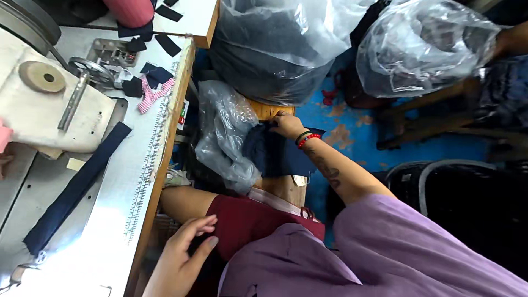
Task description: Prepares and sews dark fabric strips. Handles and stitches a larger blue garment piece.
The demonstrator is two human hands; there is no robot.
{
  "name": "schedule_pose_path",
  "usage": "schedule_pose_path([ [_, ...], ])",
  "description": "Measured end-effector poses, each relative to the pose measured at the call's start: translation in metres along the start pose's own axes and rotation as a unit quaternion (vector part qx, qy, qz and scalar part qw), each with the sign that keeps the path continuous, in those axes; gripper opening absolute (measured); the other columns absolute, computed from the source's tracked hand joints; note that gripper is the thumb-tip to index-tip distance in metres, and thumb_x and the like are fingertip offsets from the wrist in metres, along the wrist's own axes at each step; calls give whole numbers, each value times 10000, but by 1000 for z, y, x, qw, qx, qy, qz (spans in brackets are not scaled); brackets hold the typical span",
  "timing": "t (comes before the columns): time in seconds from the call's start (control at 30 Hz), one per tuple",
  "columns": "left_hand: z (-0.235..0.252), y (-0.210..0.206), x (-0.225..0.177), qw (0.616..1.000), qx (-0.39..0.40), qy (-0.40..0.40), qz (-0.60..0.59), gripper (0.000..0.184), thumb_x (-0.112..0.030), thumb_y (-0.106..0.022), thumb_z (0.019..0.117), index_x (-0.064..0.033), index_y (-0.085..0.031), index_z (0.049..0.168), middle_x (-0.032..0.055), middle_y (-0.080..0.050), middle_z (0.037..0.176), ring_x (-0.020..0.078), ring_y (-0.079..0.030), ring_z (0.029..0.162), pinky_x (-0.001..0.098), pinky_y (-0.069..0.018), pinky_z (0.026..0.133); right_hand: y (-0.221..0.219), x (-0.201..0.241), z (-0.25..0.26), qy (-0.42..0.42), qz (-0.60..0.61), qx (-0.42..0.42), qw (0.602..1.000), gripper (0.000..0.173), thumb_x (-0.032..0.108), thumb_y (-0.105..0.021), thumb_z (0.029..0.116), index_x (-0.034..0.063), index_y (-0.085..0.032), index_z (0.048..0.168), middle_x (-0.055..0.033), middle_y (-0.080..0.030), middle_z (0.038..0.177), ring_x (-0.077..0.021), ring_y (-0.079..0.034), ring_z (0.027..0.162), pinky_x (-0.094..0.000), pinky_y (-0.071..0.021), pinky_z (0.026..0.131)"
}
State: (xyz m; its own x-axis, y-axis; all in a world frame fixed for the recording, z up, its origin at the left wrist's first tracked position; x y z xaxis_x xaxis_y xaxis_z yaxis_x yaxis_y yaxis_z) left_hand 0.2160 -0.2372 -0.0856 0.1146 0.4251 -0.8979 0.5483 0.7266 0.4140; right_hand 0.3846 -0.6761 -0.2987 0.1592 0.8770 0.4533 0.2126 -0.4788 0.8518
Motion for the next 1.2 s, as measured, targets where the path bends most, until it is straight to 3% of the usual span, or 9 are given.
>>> schedule_pose_path([
  [0.2,33,-63,21,974,63,90,-197,339,-144,-571,1034,22,-603,1327,122,-689,1266,186,-702,1092,381,-585,962,12,22,-43,91,-92,8,991,263,178,-611,1010,25,-648,1221,-291,-698,1008,-540,-681,911,-740,-511,725],
  [0.3,64,-112,27,903,58,203,-373,396,-176,-468,1083,50,-507,1407,160,-652,1309,235,-678,1144,417,-562,986,32,59,-97,99,-127,58,985,280,170,-525,1048,-13,-588,1250,-322,-681,969,-569,-675,878,-735,-507,714],
  [0.43,90,-156,41,803,60,288,-519,533,-367,-356,1115,2,-386,1499,156,-571,1412,235,-596,1261,424,-484,1073,32,115,-184,203,-57,62,976,226,89,-632,945,13,-638,1158,-232,-689,829,-463,-697,727,-644,-547,613],
  [0.5,89,-158,37,782,18,304,-543,347,-270,-418,1104,-23,-568,1295,86,-692,1143,179,-681,1041,372,-557,951,15,134,-217,275,4,54,960,173,107,-655,922,40,-661,1081,-168,-695,820,-374,-708,701,-569,-575,592],
  [0.6,76,-151,31,773,-63,340,-532,149,-133,-473,1078,-39,-581,1121,40,-676,869,133,-672,779,316,-585,747,-7,147,-235,328,89,76,937,121,168,-649,959,75,-680,1031,-119,-715,904,-292,-723,768,-501,-597,641],
  [0.77,43,-134,38,782,-82,271,-555,339,122,-468,929,-19,-544,1228,96,-708,1083,199,-706,983,401,-592,898,22,163,-215,269,162,90,945,271,322,-600,1023,87,-685,1127,-93,-710,974,-213,-700,818,-444,-596,731],
  [1.03,23,-102,18,817,-99,130,-553,402,132,-414,889,-40,-543,1228,64,-720,1114,172,-707,1036,401,-581,944,43,193,-210,347,90,55,932,593,576,-673,921,126,-651,1306,-113,-681,1178,-230,-685,875,-440,-586,726],
  [1.1,18,-94,17,805,-101,100,-576,412,125,-409,878,-43,-549,1227,69,-718,1128,182,-703,1051,411,-574,952,37,204,-212,376,55,1,925,555,591,-640,939,137,-677,1256,-112,-690,1183,-256,-700,962,-446,-593,757],
  [1.2,10,-84,12,793,-113,62,-595,304,25,-463,947,-50,-551,1229,65,-720,1137,193,-705,1068,427,-567,976,24,220,-212,410,42,-77,908,259,359,-598,998,148,-728,1075,-107,-717,1126,-281,-702,990,-432,-589,765],
])
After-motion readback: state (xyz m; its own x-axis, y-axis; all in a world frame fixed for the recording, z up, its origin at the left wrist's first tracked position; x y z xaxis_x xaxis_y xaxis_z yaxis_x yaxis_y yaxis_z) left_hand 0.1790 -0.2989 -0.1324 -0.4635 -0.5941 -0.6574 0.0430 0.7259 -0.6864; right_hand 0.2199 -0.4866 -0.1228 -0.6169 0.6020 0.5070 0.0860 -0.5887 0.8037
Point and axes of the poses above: each hand's wrist, its own z-axis towards the middle knuckle, its own y-axis out of the back of the hand, x = y × z, the point moved 1 cm from there along z, towards the middle knuckle
